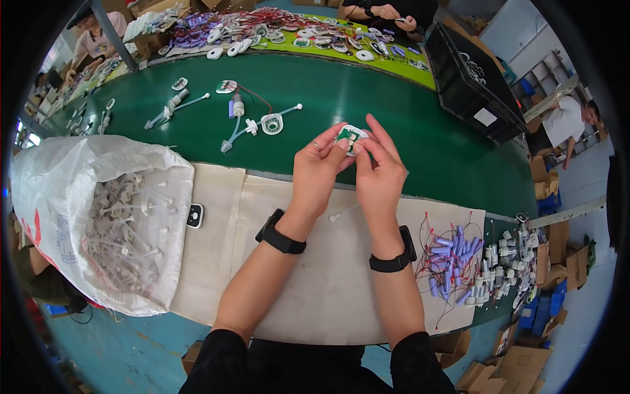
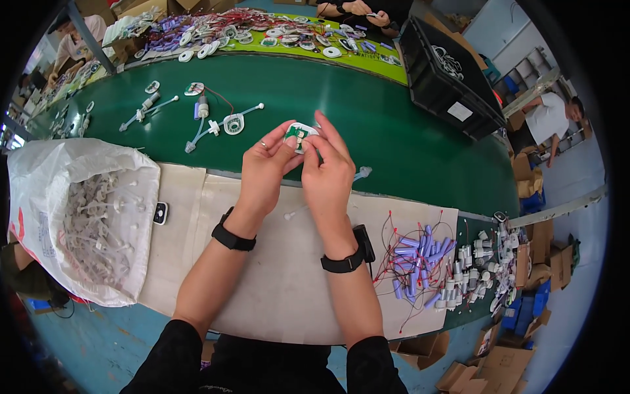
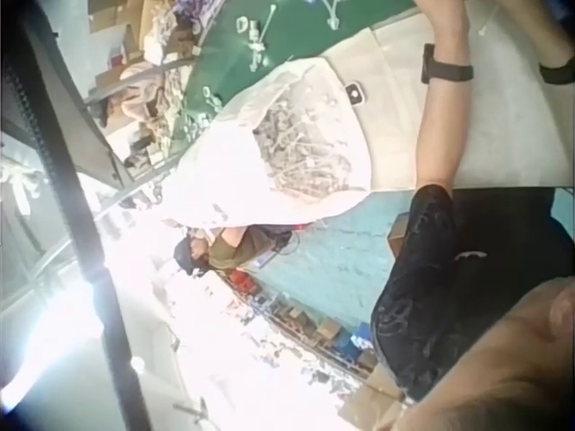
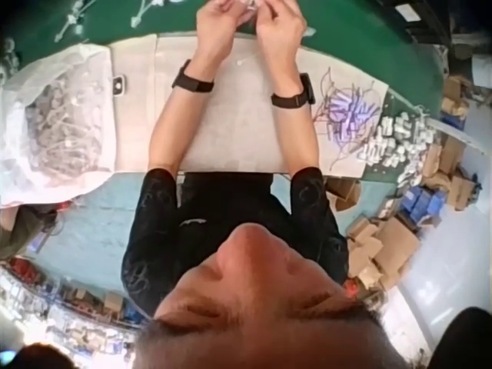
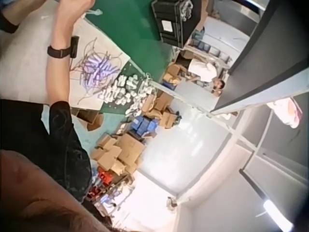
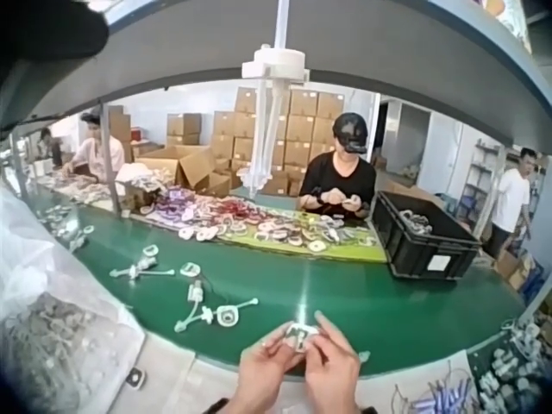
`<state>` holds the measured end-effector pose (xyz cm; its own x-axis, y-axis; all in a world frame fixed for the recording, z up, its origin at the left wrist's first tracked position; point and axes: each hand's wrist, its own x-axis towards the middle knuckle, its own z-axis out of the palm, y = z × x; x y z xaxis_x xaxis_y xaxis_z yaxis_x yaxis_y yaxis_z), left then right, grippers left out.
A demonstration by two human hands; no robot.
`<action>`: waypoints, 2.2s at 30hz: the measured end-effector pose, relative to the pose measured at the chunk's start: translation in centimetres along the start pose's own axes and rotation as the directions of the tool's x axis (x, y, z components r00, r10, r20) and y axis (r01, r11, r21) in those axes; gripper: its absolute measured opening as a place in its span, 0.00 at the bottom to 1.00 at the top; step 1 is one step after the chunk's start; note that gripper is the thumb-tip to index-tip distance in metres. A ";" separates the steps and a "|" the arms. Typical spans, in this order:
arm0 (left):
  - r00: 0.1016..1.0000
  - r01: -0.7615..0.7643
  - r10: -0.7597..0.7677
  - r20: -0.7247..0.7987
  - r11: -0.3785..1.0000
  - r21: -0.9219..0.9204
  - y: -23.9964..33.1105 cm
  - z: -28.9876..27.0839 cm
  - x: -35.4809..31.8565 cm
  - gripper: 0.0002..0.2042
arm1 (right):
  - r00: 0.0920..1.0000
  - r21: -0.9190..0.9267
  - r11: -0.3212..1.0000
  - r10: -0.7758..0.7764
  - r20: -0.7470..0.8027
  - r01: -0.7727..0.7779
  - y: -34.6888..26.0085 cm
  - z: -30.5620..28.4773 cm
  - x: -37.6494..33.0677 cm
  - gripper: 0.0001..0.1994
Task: The person picks up a motor and a plastic pump assembly, fits them together by hand, and places the completed unit on the table. This process is repeated several times, occasionally picking up a circuit board to inspect it or reaching into a large white bag for more pump assemblies.
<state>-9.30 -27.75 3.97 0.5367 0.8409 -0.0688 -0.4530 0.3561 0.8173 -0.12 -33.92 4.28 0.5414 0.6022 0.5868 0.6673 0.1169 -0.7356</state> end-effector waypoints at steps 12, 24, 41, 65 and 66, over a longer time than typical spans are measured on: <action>1.000 0.005 -0.005 -0.006 1.000 0.028 -1.0 0.3 3.7 0.19 | 1.000 -0.066 0.998 0.015 -0.027 -0.017 -2.0 -7.7 3.1 0.12; 0.987 0.163 -0.144 -0.077 0.894 0.416 -1.8 -4.2 23.2 0.18 | 0.938 0.055 0.998 0.025 -0.347 -0.006 -7.0 -15.4 3.1 0.11; 0.969 -0.194 0.098 0.226 -0.260 0.946 15.4 -18.5 -11.1 0.21 | 0.900 -0.208 0.937 -0.332 -0.281 0.281 -14.9 -15.9 0.5 0.07; 0.928 0.160 -0.356 0.109 0.645 0.747 4.3 -13.8 -17.3 0.13 | 0.883 -0.922 0.354 0.469 0.031 -0.156 12.2 -40.8 -10.3 0.13; 0.933 0.184 -0.351 0.080 0.656 0.732 4.0 -14.0 -17.1 0.14 | 0.869 -0.924 0.324 0.494 -0.019 -0.205 12.1 -40.3 -10.0 0.14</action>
<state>-30.26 -35.04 0.46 0.7168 0.6267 -0.3056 0.3223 0.0907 0.9423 23.18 -70.35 3.13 0.8101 0.5659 0.1534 0.5778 -0.8149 -0.0455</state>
